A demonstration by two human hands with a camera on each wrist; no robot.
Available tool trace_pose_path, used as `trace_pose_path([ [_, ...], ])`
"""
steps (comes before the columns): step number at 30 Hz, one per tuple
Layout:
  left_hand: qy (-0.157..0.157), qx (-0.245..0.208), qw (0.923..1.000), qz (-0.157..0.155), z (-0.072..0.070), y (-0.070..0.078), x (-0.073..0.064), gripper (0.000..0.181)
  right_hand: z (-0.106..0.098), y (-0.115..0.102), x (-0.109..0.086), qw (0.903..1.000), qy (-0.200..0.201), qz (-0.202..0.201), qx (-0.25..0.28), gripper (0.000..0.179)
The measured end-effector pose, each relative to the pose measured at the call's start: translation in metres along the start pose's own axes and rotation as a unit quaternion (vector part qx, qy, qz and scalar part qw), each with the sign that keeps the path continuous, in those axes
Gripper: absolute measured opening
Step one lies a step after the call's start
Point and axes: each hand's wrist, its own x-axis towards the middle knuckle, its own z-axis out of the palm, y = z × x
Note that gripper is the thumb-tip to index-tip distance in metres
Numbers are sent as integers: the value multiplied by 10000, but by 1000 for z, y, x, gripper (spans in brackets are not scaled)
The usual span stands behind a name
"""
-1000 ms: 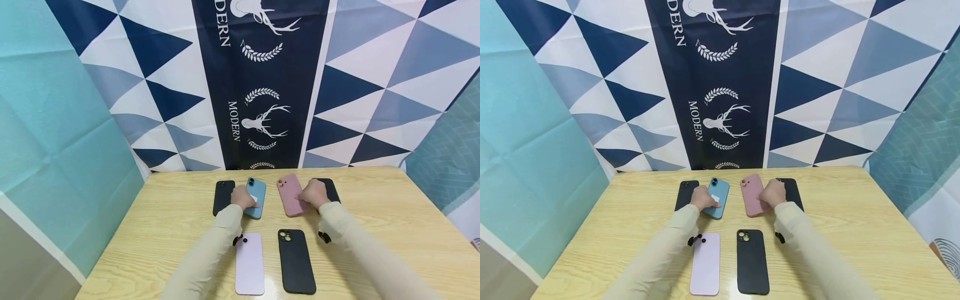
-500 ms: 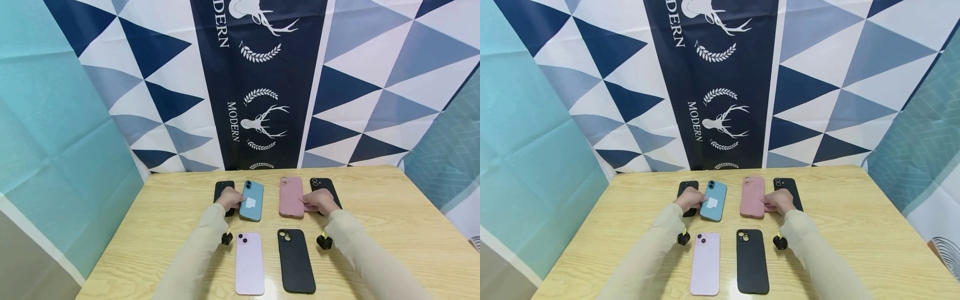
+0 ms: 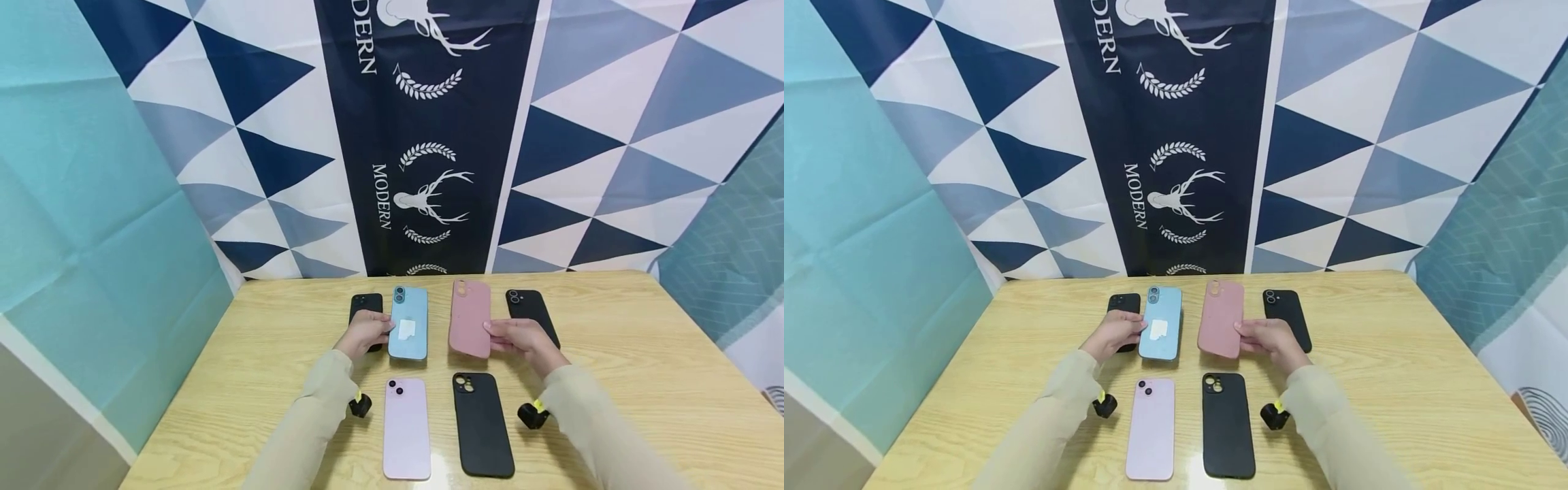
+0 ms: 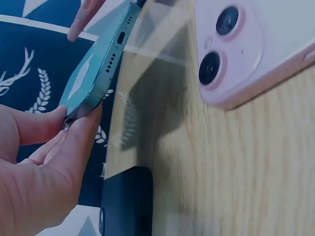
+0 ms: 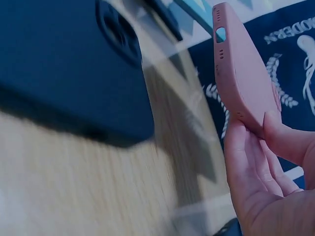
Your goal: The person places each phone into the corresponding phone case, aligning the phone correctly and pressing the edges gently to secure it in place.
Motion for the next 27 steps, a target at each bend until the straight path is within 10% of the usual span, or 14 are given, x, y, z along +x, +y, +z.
trace_pose_path([
  [27, -90, -416, 9972, 618, 3, 14, -73, 35, 40, -24, -57, 9945, 10, -964, -402, 46],
])
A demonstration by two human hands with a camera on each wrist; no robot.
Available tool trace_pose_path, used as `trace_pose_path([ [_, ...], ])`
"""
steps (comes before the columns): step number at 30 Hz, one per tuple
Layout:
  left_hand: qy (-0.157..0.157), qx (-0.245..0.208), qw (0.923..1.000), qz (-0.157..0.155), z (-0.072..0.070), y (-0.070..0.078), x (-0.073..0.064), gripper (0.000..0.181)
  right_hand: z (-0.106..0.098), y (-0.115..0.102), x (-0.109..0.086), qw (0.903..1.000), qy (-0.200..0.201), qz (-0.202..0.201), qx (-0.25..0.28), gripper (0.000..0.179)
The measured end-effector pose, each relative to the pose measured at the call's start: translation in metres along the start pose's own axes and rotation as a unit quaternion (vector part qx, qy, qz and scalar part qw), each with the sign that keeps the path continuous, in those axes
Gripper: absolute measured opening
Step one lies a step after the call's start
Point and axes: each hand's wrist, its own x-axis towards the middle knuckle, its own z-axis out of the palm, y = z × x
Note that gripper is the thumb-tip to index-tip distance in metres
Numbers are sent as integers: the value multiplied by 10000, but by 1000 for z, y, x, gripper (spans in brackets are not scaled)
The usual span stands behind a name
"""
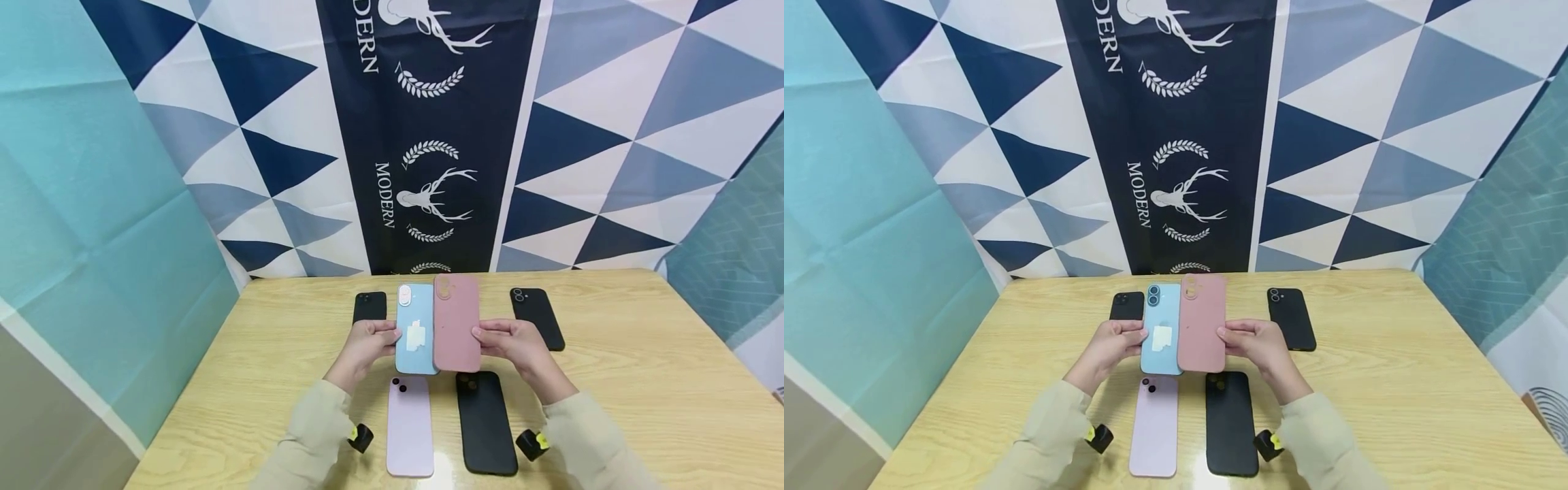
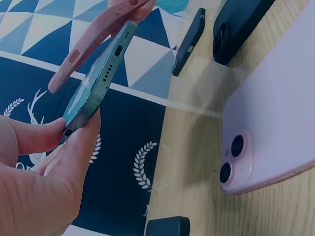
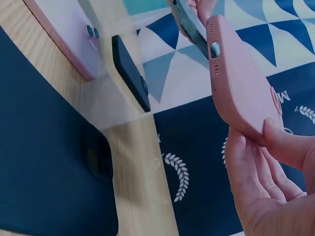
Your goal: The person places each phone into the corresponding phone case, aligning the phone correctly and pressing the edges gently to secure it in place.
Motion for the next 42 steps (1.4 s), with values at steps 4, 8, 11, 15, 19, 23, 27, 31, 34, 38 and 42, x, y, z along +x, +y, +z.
trace_pose_path([
  [4, -27, -130, 9998, 124, 0, 0, -1, 36, 3, 0, 0, 10000, -31, -63, -1, 47],
  [8, -68, -217, 9996, 148, 1, 0, -4, 35, 7, 1, -1, 9998, -152, -67, 80, 47],
  [11, -127, -273, 9994, 182, 3, 1, -8, 34, 11, 1, -3, 9997, -200, -70, 94, 46],
  [15, -178, -408, 9985, 306, 6, 4, -12, 33, 17, -2, -3, 9997, -205, -124, 40, 45],
  [19, -246, -484, 9980, 323, 10, 6, -14, 33, 21, -4, -3, 9997, -214, -145, 13, 44],
  [23, -365, -463, 9978, 305, 12, 7, -16, 33, 24, -3, -4, 9998, -185, -88, 27, 44],
  [27, -395, -450, 9978, 296, 14, 7, -17, 33, 26, -2, -5, 9999, -91, -49, 3, 43],
  [31, -428, -500, 9973, 327, 16, 7, -19, 32, 28, -1, -5, 10000, -24, 4, 33, 42],
  [34, -460, -536, 9966, 414, 18, 4, -20, 31, 31, 1, -6, 10000, 21, 43, 66, 40],
  [38, -424, -552, 9964, 492, 22, -1, -22, 31, 36, 4, -7, 9998, 195, 54, 33, 38],
  [42, -448, -608, 9962, 432, 23, -3, -25, 31, 40, 5, -8, 9990, 443, 88, -71, 39],
])
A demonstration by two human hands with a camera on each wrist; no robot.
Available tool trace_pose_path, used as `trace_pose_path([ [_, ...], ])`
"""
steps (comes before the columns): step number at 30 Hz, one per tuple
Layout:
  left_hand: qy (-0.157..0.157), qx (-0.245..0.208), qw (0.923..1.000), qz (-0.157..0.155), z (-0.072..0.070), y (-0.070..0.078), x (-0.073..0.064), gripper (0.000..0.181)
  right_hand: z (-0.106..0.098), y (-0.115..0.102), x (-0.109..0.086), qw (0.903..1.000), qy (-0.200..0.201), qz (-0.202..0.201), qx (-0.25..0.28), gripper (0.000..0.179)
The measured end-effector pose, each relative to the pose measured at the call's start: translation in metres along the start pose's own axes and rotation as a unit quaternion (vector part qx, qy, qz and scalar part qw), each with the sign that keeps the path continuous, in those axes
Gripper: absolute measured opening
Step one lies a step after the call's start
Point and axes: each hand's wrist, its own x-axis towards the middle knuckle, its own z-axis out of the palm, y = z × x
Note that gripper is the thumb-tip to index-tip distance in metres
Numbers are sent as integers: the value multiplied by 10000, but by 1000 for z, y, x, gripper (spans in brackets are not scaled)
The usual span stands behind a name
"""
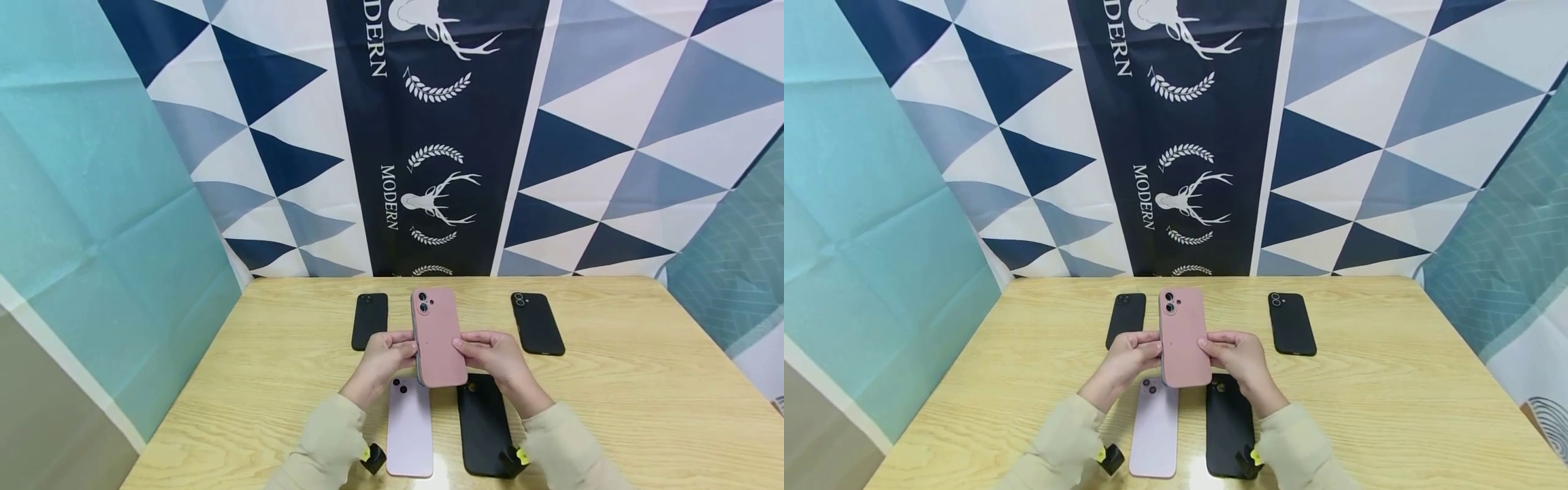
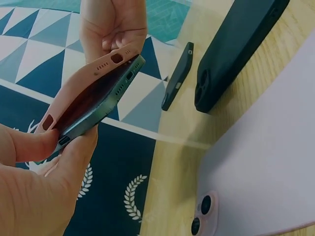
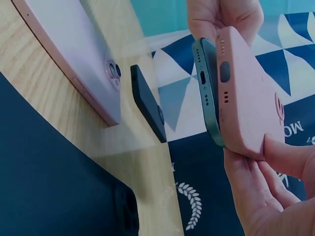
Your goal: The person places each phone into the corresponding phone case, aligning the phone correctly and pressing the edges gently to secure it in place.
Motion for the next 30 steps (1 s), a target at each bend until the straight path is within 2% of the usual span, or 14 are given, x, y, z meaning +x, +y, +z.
trace_pose_path([
  [6, 2, -387, 9993, -1, 4, 0, -1, 33, 3, 4, 1, 9997, 223, 41, 51, 37],
  [9, 89, -309, 9994, 121, 7, 0, -2, 38, 3, 7, 1, 9995, 285, 51, 97, 38],
  [14, 315, -381, 9986, 183, 8, 0, -3, 39, 3, 8, 1, 9996, 120, 131, 198, 44],
  [17, 375, -553, 9976, 199, 6, 2, -4, 38, 0, 8, 0, 9987, -436, 145, 239, 52],
  [19, 393, -642, 9969, 213, 5, 3, -4, 37, -3, 7, -2, 9939, -1063, 102, 266, 57],
  [22, 488, -719, 9960, 224, 3, 6, -4, 37, -8, 8, -4, 9765, -2108, 32, 442, 60],
  [24, 563, -754, 9953, 231, 2, 8, -4, 36, -10, 9, -5, 9641, -2577, 30, 644, 58],
  [26, 599, -759, 9950, 240, 0, 9, -4, 37, -11, 10, -5, 9563, -2789, 56, 876, 53],
  [30, 450, -736, 9960, 245, -1, 10, -3, 38, -10, 14, -5, 9539, -2756, -7, 1191, 41],
])
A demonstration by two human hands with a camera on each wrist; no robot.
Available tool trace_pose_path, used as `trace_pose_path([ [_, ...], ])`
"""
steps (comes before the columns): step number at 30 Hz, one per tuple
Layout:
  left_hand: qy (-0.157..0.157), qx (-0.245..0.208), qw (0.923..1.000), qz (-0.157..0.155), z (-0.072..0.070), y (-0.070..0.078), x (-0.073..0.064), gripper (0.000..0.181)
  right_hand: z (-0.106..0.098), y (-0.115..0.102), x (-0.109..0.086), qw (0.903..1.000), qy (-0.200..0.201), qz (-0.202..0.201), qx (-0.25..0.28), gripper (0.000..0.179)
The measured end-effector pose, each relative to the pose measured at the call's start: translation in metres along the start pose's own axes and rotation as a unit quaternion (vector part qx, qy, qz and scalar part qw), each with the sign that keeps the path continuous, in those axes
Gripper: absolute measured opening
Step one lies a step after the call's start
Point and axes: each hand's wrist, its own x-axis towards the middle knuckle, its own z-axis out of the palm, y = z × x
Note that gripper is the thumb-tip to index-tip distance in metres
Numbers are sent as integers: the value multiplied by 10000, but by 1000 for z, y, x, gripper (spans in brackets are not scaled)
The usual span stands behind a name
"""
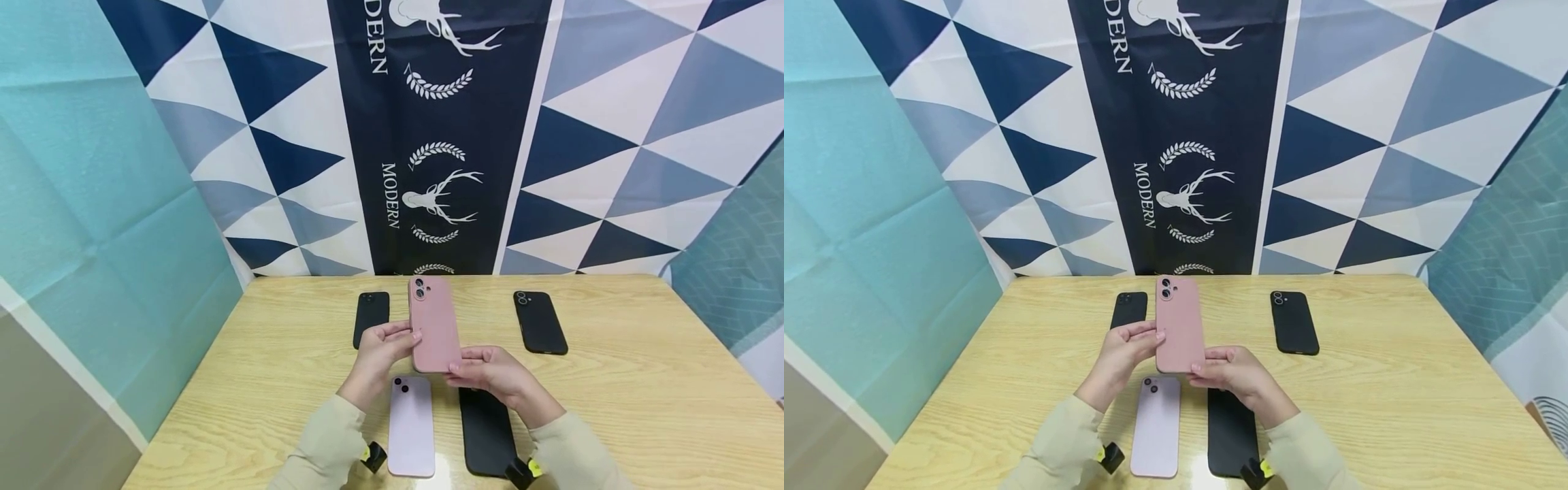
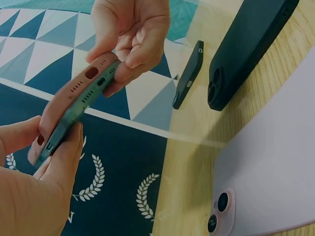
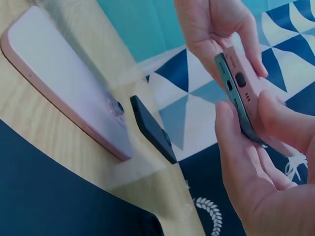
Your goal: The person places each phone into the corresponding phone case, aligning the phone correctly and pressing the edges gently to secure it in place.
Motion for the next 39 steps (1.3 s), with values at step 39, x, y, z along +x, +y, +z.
trace_pose_path([
  [39, -249, 1637, 9839, 669, 11, -10, -19, 32, 9, 7, -3, 9930, 1172, -104, 43, 57],
])
